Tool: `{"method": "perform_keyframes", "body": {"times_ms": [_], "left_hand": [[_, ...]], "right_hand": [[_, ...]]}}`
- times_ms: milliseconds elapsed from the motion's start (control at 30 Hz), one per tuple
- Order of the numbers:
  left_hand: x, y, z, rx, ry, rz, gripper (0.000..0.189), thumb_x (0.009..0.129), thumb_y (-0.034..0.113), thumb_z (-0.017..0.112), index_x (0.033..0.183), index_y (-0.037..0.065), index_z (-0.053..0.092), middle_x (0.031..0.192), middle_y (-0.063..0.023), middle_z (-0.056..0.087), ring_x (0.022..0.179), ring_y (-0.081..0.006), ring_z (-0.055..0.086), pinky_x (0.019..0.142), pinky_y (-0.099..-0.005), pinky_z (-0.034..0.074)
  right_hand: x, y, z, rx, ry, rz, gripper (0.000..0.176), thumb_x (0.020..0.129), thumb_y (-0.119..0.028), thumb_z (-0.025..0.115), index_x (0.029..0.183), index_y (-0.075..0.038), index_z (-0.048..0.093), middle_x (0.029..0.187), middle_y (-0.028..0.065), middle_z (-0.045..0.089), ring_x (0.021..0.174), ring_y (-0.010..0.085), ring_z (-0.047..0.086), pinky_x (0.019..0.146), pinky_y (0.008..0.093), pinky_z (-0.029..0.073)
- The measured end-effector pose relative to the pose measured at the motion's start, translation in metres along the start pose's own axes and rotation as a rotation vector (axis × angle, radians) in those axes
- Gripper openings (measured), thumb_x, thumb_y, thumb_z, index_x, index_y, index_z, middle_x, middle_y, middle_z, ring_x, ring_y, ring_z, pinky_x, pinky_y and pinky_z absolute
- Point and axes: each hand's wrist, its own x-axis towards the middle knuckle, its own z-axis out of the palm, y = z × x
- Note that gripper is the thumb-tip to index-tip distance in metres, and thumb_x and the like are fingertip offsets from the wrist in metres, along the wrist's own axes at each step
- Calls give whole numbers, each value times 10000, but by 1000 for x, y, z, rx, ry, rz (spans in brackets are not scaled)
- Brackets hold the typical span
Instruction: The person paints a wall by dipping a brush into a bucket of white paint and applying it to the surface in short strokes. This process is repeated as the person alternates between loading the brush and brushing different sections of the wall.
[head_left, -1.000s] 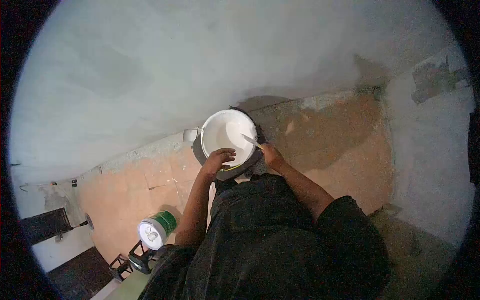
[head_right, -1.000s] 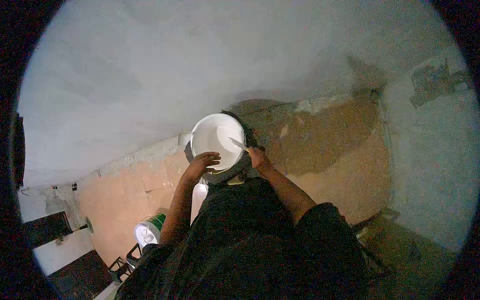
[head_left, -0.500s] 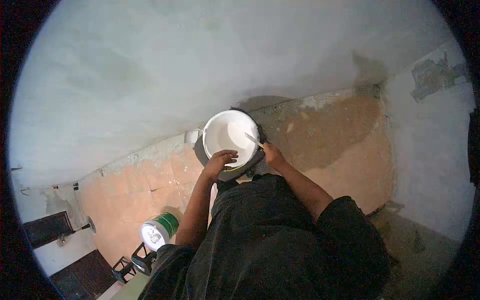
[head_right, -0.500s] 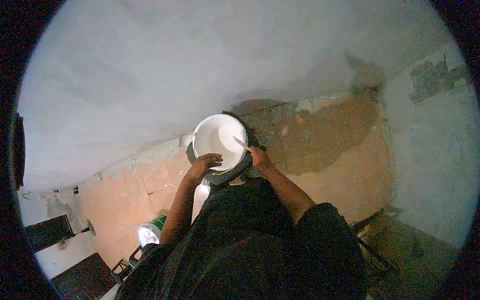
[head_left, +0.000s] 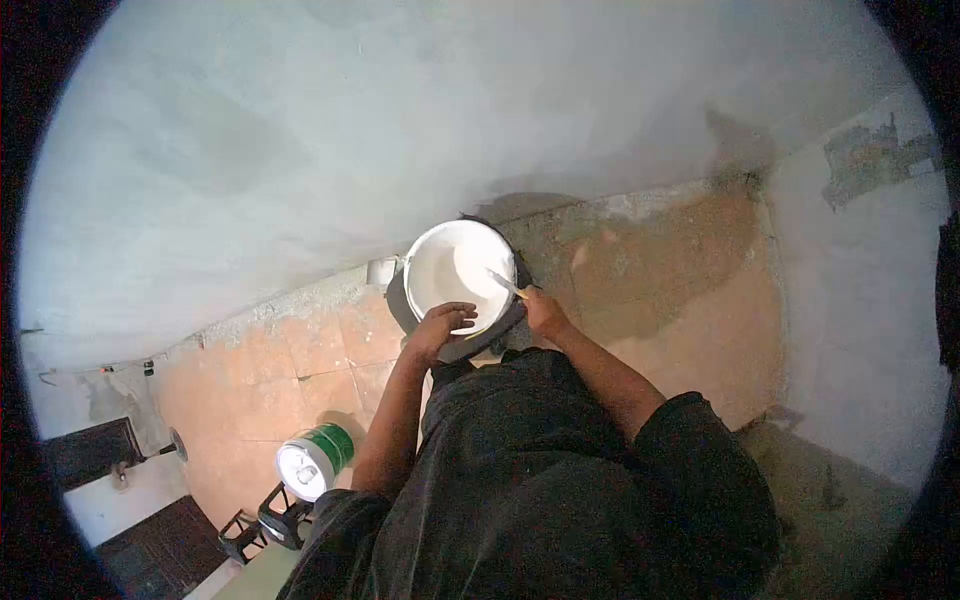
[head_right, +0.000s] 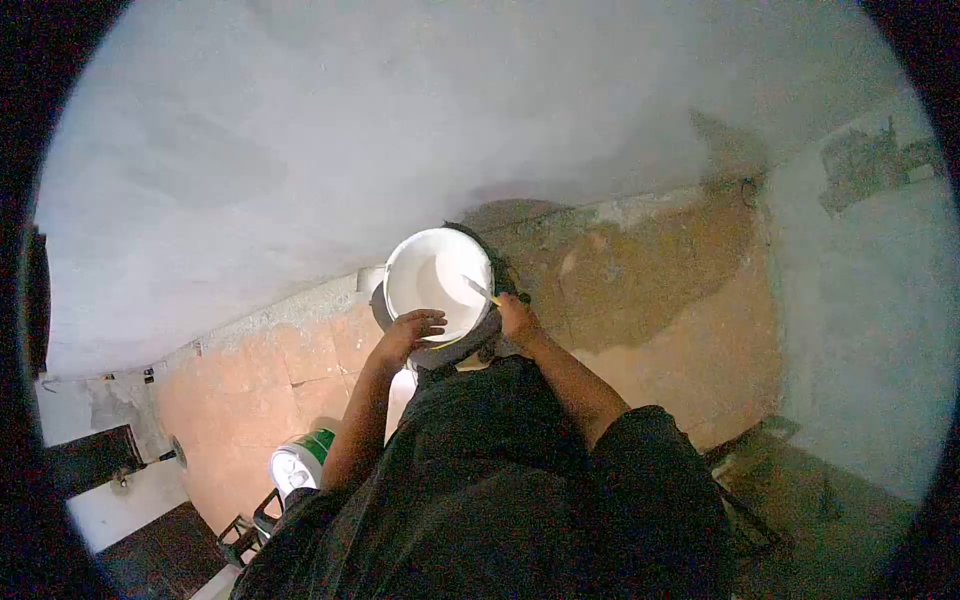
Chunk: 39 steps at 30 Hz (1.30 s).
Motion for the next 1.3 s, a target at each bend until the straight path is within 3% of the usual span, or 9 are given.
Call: {"method": "perform_keyframes", "body": {"times_ms": [167, 267, 467, 700, 767, 833, 900, 1000, 1300], "left_hand": [[1, 1, 2, -3, 17, -14, 318, 949, 152, 503, 1228, 23, 584, 1210, -118, 624, 1112, -255, 585, 920, -406, 495], [1, 5, 2, 12, -13, 18, 313, 958, 152, 497, 1233, 30, 581, 1214, -115, 624, 1117, -252, 582, 922, -409, 494], [8, 3, -1, 65, -7, -45, 321, 959, 173, 502, 1248, 50, 571, 1229, -106, 623, 1152, -251, 568, 947, -412, 470], [1, 13, 9, 131, 16, -63, 326, 958, 189, 519, 1246, 52, 587, 1218, -104, 628, 1126, -250, 586, 930, -407, 471], [4, 4, 3, 84, -20, -28, 338, 957, 197, 524, 1250, 38, 581, 1210, -107, 629, 1124, -252, 586, 938, -408, 477], [1, 5, 7, 68, 2, -39, 350, 952, 198, 531, 1251, 20, 575, 1207, -114, 628, 1118, -251, 589, 941, -399, 490], [6, -12, 2, 41, -6, 4, 365, 945, 249, 557, 1223, 15, 590, 1179, -140, 643, 1119, -267, 598, 969, -415, 473], [-5, -10, 9, 104, 11, -14, 382, 939, 262, 544, 1237, 26, 592, 1170, -130, 646, 1077, -254, 609, 946, -405, 479], [-22, 1, 18, 60, 68, 54, 303, 923, 172, 522, 1180, 44, 617, 1161, -80, 651, 1067, -234, 622, 905, -366, 495]], "right_hand": [[0, 0, 4, 37, 170, -77, 202, 948, -130, 465, 1055, 38, 499, 862, 271, 588, 845, 430, 613, 702, 511, 463], [6, 1, 0, -51, -107, 158, 240, 943, -119, 464, 1115, 46, 490, 893, 266, 598, 853, 417, 618, 722, 505, 475], [-1, 27, 17, 15, 161, -187, 180, 936, -98, 454, 1057, 18, 519, 893, 254, 592, 789, 424, 589, 704, 496, 460], [6, 24, 17, 77, -63, 44, 103, 953, -109, 490, 971, -10, 513, 780, 178, 519, 712, 315, 560, 673, 434, 459], [12, 54, 49, 392, 75, 104, 137, 964, -138, 512, 981, -3, 510, 800, 135, 549, 721, 230, 554, 678, 384, 458], [8, 11, 26, 326, 91, 126, 142, 952, -157, 557, 979, -20, 529, 776, 77, 577, 664, 156, 535, 600, 330, 446], [7, -12, 8, 854, -12, 546, 131, 941, -181, 581, 965, -57, 547, 715, 18, 563, 588, 106, 499, 514, 290, 409], [10, -53, -26, 891, -40, 652, 146, 932, -217, 596, 946, -79, 553, 678, 9, 549, 530, 76, 466, 448, 260, 356], [26, -89, -52, 1149, -87, 444, 201, 951, -302, 565, 870, -130, 499, 603, -35, 472, 446, 37, 350, 407, 231, 251]]}}
